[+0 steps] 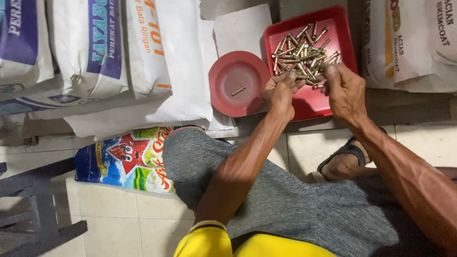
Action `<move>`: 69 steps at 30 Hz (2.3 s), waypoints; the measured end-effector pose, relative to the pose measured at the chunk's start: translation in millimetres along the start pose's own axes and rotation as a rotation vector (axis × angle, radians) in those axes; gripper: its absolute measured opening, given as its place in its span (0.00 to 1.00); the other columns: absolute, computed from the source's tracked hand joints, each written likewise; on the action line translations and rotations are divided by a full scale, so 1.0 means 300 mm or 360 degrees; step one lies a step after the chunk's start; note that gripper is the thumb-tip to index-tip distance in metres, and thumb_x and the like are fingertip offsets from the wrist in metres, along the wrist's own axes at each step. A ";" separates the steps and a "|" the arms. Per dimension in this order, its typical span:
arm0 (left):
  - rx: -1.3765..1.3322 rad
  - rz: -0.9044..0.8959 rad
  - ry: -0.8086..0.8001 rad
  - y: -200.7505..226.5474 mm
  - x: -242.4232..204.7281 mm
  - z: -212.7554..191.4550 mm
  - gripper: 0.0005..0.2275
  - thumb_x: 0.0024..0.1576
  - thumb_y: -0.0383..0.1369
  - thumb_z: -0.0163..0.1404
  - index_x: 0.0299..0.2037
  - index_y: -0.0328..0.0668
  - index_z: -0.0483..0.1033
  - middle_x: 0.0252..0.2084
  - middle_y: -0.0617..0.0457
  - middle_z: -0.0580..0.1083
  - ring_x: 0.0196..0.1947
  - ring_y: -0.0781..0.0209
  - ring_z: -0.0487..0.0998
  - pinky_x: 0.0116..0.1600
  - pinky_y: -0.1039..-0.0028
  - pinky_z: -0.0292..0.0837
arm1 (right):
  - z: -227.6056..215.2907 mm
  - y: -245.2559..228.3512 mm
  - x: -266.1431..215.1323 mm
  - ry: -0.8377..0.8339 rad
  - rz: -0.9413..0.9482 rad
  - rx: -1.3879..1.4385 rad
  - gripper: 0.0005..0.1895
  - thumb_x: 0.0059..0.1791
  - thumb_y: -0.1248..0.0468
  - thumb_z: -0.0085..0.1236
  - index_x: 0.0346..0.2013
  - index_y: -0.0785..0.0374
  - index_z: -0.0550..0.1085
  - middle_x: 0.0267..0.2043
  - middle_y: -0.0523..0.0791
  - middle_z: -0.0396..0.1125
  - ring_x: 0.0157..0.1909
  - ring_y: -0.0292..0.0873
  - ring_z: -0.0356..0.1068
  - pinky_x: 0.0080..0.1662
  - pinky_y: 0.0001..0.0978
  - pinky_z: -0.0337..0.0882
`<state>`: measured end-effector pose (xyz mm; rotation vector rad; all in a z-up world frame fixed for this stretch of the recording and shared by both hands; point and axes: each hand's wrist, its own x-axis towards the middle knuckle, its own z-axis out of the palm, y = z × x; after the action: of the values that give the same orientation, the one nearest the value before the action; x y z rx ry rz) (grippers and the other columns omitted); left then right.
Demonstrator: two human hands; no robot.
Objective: Assembling metal bolts and washers by hand in a storage area.
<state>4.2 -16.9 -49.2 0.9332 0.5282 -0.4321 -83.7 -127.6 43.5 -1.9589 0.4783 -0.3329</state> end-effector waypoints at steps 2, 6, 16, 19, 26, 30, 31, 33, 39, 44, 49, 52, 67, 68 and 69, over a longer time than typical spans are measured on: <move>-0.0012 0.0000 0.0009 -0.012 0.019 -0.002 0.08 0.58 0.23 0.59 0.43 0.31 0.73 0.38 0.30 0.77 0.34 0.41 0.83 0.42 0.60 0.86 | 0.011 -0.057 -0.013 -0.0135 0.0172 0.0074 0.24 0.66 0.51 0.44 0.35 0.59 0.79 0.24 0.46 0.68 0.30 0.41 0.69 0.44 0.34 0.68; -0.0025 -0.0012 0.0061 0.000 0.021 -0.003 0.08 0.58 0.24 0.59 0.43 0.32 0.72 0.37 0.31 0.76 0.34 0.43 0.83 0.44 0.60 0.86 | 0.017 -0.085 -0.016 -0.0113 0.0374 0.0225 0.21 0.62 0.52 0.45 0.32 0.56 0.78 0.23 0.46 0.69 0.29 0.40 0.71 0.42 0.31 0.65; 0.0093 -0.0228 0.0260 0.183 -0.055 0.065 0.07 0.59 0.19 0.55 0.44 0.33 0.73 0.48 0.38 0.79 0.39 0.47 0.84 0.42 0.70 0.85 | -0.133 -0.003 0.053 -0.0180 0.0675 0.0218 0.27 0.67 0.51 0.37 0.40 0.65 0.79 0.37 0.50 0.74 0.33 0.43 0.69 0.37 0.35 0.69; 0.0068 -0.0247 0.0047 0.207 -0.024 0.058 0.14 0.60 0.16 0.47 0.56 0.29 0.72 0.58 0.33 0.73 0.51 0.33 0.79 0.57 0.58 0.80 | -0.183 0.038 0.056 -0.0121 0.0593 0.0109 0.19 0.68 0.57 0.39 0.46 0.64 0.75 0.39 0.48 0.72 0.38 0.42 0.70 0.41 0.33 0.70; 0.0360 0.0137 0.0155 0.266 0.043 -0.050 0.09 0.59 0.16 0.47 0.48 0.28 0.74 0.43 0.39 0.76 0.35 0.48 0.80 0.40 0.67 0.83 | -0.141 0.461 0.027 -0.0381 -0.0039 -0.1617 0.12 0.57 0.52 0.51 0.42 0.48 0.82 0.39 0.44 0.76 0.40 0.49 0.72 0.42 0.45 0.71; 0.0866 0.0437 0.0603 0.396 0.078 -0.150 0.11 0.52 0.25 0.51 0.45 0.36 0.81 0.33 0.49 0.79 0.16 0.66 0.71 0.19 0.79 0.65 | -0.064 0.346 0.002 -0.0848 0.0160 -0.2627 0.19 0.56 0.53 0.41 0.49 0.32 0.81 0.60 0.34 0.70 0.62 0.40 0.59 0.56 0.39 0.53; 0.0859 0.0452 0.0621 0.387 0.141 -0.236 0.11 0.52 0.25 0.51 0.45 0.36 0.81 0.33 0.49 0.79 0.16 0.66 0.71 0.19 0.79 0.65 | -0.044 0.330 0.014 -0.0849 0.0133 -0.2620 0.19 0.56 0.53 0.41 0.49 0.32 0.81 0.60 0.34 0.70 0.62 0.40 0.59 0.56 0.39 0.53; 0.1781 0.0625 0.0553 0.342 0.257 -0.399 0.16 0.50 0.25 0.46 0.47 0.46 0.80 0.48 0.57 0.82 0.45 0.60 0.83 0.50 0.71 0.79 | -0.034 0.304 0.017 -0.0930 0.0265 -0.2679 0.16 0.55 0.48 0.45 0.49 0.29 0.81 0.57 0.32 0.72 0.61 0.38 0.61 0.59 0.40 0.51; 0.2869 0.1186 0.0101 0.262 0.211 -0.472 0.13 0.53 0.17 0.45 0.45 0.29 0.80 0.51 0.39 0.74 0.46 0.34 0.77 0.47 0.48 0.78 | -0.038 0.383 0.031 -0.0781 0.0150 -0.2605 0.20 0.56 0.49 0.40 0.54 0.35 0.80 0.54 0.36 0.76 0.57 0.41 0.64 0.55 0.42 0.52; 0.2776 0.1466 -0.0097 0.229 0.242 -0.488 0.11 0.52 0.17 0.39 0.35 0.32 0.77 0.33 0.37 0.73 0.32 0.37 0.77 0.39 0.57 0.76 | -0.063 0.439 0.007 -0.0663 -0.0076 -0.2545 0.15 0.56 0.52 0.44 0.42 0.36 0.82 0.48 0.34 0.76 0.55 0.40 0.65 0.57 0.42 0.53; 0.2225 0.1285 -0.0132 0.218 0.263 -0.450 0.01 0.55 0.22 0.46 0.34 0.31 0.69 0.36 0.38 0.72 0.37 0.37 0.74 0.42 0.50 0.69 | -0.073 0.459 0.023 -0.0780 -0.0024 -0.2358 0.13 0.55 0.53 0.49 0.43 0.40 0.83 0.47 0.36 0.78 0.54 0.41 0.65 0.55 0.41 0.52; 0.1821 0.0656 0.0225 0.305 0.143 -0.314 0.04 0.54 0.29 0.58 0.29 0.41 0.77 0.25 0.55 0.77 0.27 0.63 0.77 0.34 0.70 0.75 | -0.084 0.505 0.015 -0.0808 -0.0077 -0.2364 0.13 0.57 0.54 0.48 0.49 0.39 0.80 0.50 0.34 0.78 0.60 0.41 0.65 0.59 0.45 0.54; 0.0135 -0.0162 -0.0730 0.475 -0.204 -0.052 0.08 0.53 0.28 0.63 0.37 0.38 0.76 0.35 0.44 0.80 0.32 0.54 0.84 0.40 0.72 0.84 | -0.105 0.313 0.040 -0.0622 -0.0057 -0.1361 0.10 0.55 0.68 0.54 0.33 0.52 0.79 0.33 0.43 0.78 0.38 0.44 0.75 0.56 0.41 0.59; 0.0332 -0.0130 -0.0714 0.499 -0.241 -0.029 0.09 0.54 0.30 0.62 0.37 0.40 0.75 0.31 0.48 0.78 0.30 0.53 0.85 0.38 0.73 0.82 | -0.115 0.318 0.054 -0.0432 -0.0132 -0.0998 0.07 0.58 0.69 0.51 0.38 0.61 0.76 0.32 0.47 0.73 0.31 0.44 0.71 0.37 0.36 0.65; 0.0528 -0.0098 -0.0696 0.525 -0.277 -0.006 0.10 0.54 0.33 0.62 0.36 0.41 0.73 0.28 0.53 0.76 0.29 0.53 0.86 0.36 0.74 0.81 | -0.126 0.323 0.069 -0.0244 -0.0202 -0.0634 0.07 0.62 0.71 0.47 0.44 0.70 0.73 0.31 0.52 0.69 0.23 0.44 0.68 0.17 0.30 0.70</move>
<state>26.5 77.8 99.9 1.1015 0.0850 -0.7733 -99.6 -203.7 -28.3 -2.3882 0.3393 -0.1727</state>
